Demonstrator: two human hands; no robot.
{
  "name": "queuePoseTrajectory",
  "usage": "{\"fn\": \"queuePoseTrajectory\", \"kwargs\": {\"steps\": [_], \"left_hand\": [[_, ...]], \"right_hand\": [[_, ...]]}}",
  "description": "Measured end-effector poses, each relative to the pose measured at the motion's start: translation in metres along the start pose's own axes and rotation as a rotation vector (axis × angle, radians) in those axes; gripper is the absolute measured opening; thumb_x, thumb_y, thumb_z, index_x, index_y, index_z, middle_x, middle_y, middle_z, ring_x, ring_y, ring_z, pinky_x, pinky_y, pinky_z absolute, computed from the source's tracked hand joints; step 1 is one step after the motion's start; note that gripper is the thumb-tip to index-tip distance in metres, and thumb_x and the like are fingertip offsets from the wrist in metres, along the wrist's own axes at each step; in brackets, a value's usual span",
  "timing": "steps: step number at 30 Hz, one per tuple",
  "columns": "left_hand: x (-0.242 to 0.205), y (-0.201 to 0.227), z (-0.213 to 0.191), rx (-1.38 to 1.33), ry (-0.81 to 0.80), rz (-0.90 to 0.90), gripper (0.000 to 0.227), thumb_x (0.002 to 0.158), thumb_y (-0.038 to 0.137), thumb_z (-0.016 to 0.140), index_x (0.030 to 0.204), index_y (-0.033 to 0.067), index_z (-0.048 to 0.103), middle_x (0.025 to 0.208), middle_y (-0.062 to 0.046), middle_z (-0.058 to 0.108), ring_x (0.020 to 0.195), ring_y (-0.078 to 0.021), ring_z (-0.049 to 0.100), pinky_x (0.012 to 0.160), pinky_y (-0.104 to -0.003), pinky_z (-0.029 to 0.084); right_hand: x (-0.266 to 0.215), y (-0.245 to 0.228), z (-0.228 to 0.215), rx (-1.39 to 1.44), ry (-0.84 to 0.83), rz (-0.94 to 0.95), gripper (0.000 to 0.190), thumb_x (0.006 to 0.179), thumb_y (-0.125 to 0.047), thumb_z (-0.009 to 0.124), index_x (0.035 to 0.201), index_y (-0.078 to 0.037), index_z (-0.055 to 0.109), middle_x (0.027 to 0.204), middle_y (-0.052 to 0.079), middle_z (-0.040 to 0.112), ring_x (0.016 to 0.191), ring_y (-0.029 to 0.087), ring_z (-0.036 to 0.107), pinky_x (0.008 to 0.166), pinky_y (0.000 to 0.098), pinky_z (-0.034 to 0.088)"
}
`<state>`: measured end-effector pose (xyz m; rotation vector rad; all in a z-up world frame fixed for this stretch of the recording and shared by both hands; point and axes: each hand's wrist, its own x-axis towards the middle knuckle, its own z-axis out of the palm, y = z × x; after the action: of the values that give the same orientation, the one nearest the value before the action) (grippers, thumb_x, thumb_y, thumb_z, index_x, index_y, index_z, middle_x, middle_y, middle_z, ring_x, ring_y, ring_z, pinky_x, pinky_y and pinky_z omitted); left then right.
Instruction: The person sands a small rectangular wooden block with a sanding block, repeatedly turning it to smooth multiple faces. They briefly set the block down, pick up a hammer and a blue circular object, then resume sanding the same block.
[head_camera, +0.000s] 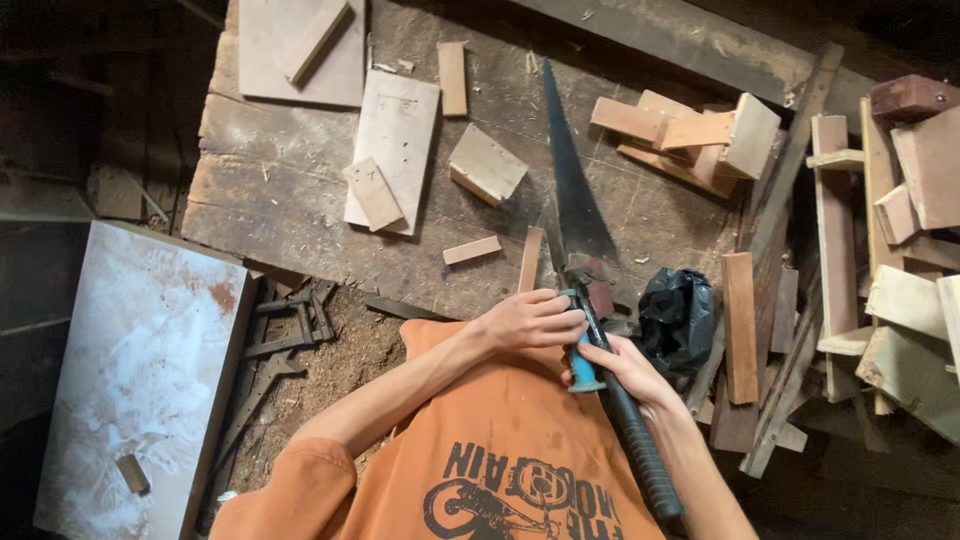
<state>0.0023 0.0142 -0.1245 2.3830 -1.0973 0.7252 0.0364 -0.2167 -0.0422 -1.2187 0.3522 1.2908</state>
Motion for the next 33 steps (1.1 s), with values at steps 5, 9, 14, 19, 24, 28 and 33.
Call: {"fn": "queuePoseTrajectory", "kwargs": {"steps": [5, 9, 14, 19, 24, 28, 33], "left_hand": [[-0.007, 0.004, -0.012, 0.012, 0.112, -0.073, 0.037, 0.095, 0.015, 0.067, 0.131, 0.0131, 0.064, 0.13, -0.002, 0.06, 0.117, -0.0192, 0.059, 0.099, -0.035, 0.05], [0.006, 0.012, -0.029, -0.211, 0.271, -0.454, 0.046, 0.084, 0.017, 0.076, 0.126, 0.0135, 0.058, 0.129, -0.004, 0.061, 0.122, -0.0218, 0.06, 0.101, -0.041, 0.047], [0.012, -0.002, -0.038, -1.256, 0.428, -1.124, 0.044, 0.093, 0.01, 0.064, 0.132, 0.0159, 0.043, 0.115, -0.004, 0.06, 0.105, -0.0092, 0.064, 0.089, -0.029, 0.057], [-0.005, -0.044, -0.017, -1.188, 0.72, -1.292, 0.017, 0.095, 0.013, 0.072, 0.084, 0.005, 0.062, 0.072, -0.005, 0.068, 0.057, -0.0129, 0.064, 0.054, -0.031, 0.054], [-0.03, -0.048, 0.006, -0.763, 0.692, -1.194, 0.022, 0.097, 0.012, 0.07, 0.079, 0.0058, 0.059, 0.062, 0.002, 0.057, 0.055, -0.0082, 0.054, 0.05, -0.028, 0.045], [-0.04, -0.046, 0.015, -0.613, 0.671, -1.159, 0.02, 0.1, 0.008, 0.069, 0.084, 0.0045, 0.058, 0.068, 0.001, 0.053, 0.063, -0.0079, 0.05, 0.058, -0.028, 0.043], [-0.036, -0.047, 0.013, -0.543, 0.652, -1.029, 0.016, 0.094, 0.005, 0.069, 0.082, 0.002, 0.06, 0.075, -0.005, 0.063, 0.065, -0.0091, 0.059, 0.06, -0.028, 0.048]], "right_hand": [[-0.015, -0.001, 0.019, 0.081, 0.218, 0.105, 0.035, 0.092, -0.025, 0.06, 0.115, 0.0, 0.06, 0.091, 0.012, 0.071, 0.075, 0.021, 0.075, 0.064, 0.034, 0.065], [-0.019, 0.005, 0.014, 0.085, 0.183, -0.037, 0.023, 0.1, -0.022, 0.062, 0.111, -0.002, 0.057, 0.068, -0.001, 0.052, 0.048, 0.006, 0.052, 0.04, 0.024, 0.046], [-0.019, 0.024, -0.003, 0.064, 0.276, -0.152, 0.014, 0.098, -0.017, 0.06, 0.107, -0.007, 0.056, 0.056, -0.003, 0.04, 0.034, 0.008, 0.039, 0.032, 0.0249, 0.034], [-0.013, 0.031, -0.01, 0.175, 0.305, -0.167, 0.013, 0.099, -0.018, 0.059, 0.106, -0.008, 0.055, 0.056, -0.003, 0.04, 0.034, 0.008, 0.039, 0.031, 0.0236, 0.034], [-0.007, 0.039, -0.009, 0.206, 0.318, -0.164, 0.014, 0.099, -0.02, 0.06, 0.104, -0.008, 0.054, 0.056, -0.003, 0.04, 0.034, 0.008, 0.039, 0.03, 0.0238, 0.034], [-0.005, 0.04, -0.009, 0.232, 0.306, -0.15, 0.016, 0.099, -0.022, 0.06, 0.103, -0.008, 0.054, 0.057, -0.002, 0.041, 0.034, 0.008, 0.039, 0.031, 0.0239, 0.034], [-0.003, 0.038, -0.01, 0.231, 0.31, -0.119, 0.018, 0.099, -0.025, 0.06, 0.098, -0.009, 0.052, 0.055, -0.002, 0.041, 0.034, 0.008, 0.039, 0.031, 0.0238, 0.034]]}}
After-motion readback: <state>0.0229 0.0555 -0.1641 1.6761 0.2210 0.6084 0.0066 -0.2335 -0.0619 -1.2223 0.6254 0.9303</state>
